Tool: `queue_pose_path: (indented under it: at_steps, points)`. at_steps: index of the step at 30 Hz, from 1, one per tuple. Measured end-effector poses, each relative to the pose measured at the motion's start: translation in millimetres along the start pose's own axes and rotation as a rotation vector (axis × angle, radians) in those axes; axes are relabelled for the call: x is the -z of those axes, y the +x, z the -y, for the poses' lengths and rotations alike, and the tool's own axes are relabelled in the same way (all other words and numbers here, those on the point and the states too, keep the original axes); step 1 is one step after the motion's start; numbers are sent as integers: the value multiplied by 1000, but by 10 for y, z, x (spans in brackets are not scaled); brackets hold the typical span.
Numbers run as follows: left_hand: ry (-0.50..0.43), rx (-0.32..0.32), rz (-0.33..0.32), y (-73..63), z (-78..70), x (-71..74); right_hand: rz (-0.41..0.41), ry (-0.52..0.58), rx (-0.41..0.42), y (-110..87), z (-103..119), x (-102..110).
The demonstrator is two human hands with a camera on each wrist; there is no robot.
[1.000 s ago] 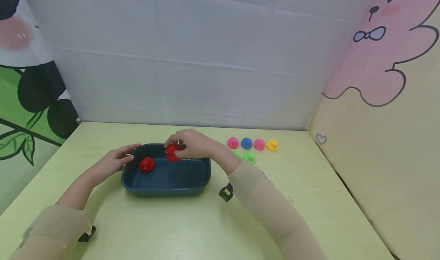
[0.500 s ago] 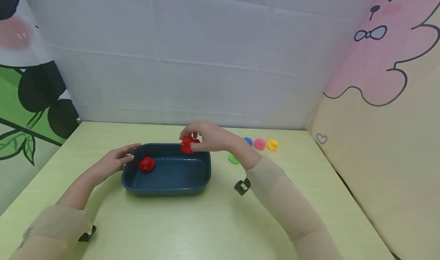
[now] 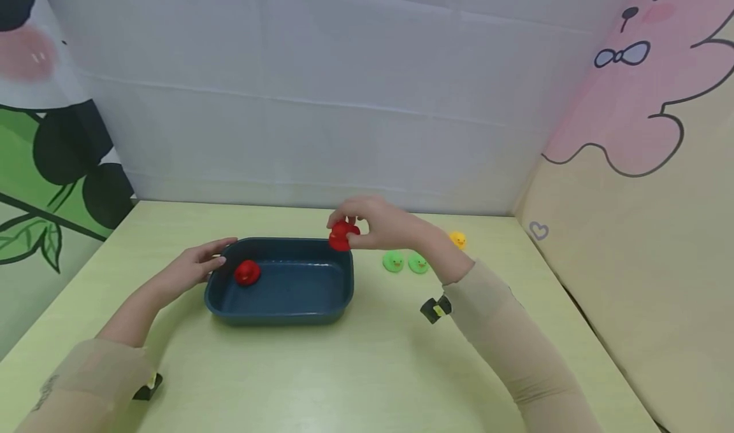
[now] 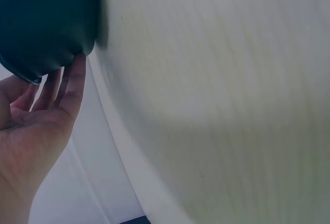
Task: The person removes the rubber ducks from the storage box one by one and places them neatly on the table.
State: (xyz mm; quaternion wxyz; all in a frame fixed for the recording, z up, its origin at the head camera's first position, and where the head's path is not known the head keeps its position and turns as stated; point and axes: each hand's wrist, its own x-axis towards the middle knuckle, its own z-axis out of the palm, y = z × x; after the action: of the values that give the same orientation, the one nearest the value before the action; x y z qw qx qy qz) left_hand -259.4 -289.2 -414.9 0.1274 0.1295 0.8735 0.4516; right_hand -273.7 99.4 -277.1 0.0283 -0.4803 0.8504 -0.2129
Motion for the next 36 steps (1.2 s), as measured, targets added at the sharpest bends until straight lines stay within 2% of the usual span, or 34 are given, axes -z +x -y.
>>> queue_pose_path:
  at_steps: [6, 15, 36]
  points:
    - [16, 7, 2, 0, -21, 2, -13, -5, 18, -150, -27, 71]
    - [15, 14, 8, 2, -30, 5, -107, 21, 38, -417, -175, 181]
    - [-11, 2, 25, -5, -1, 21, -160, 0, -79, -1055, -503, 332]
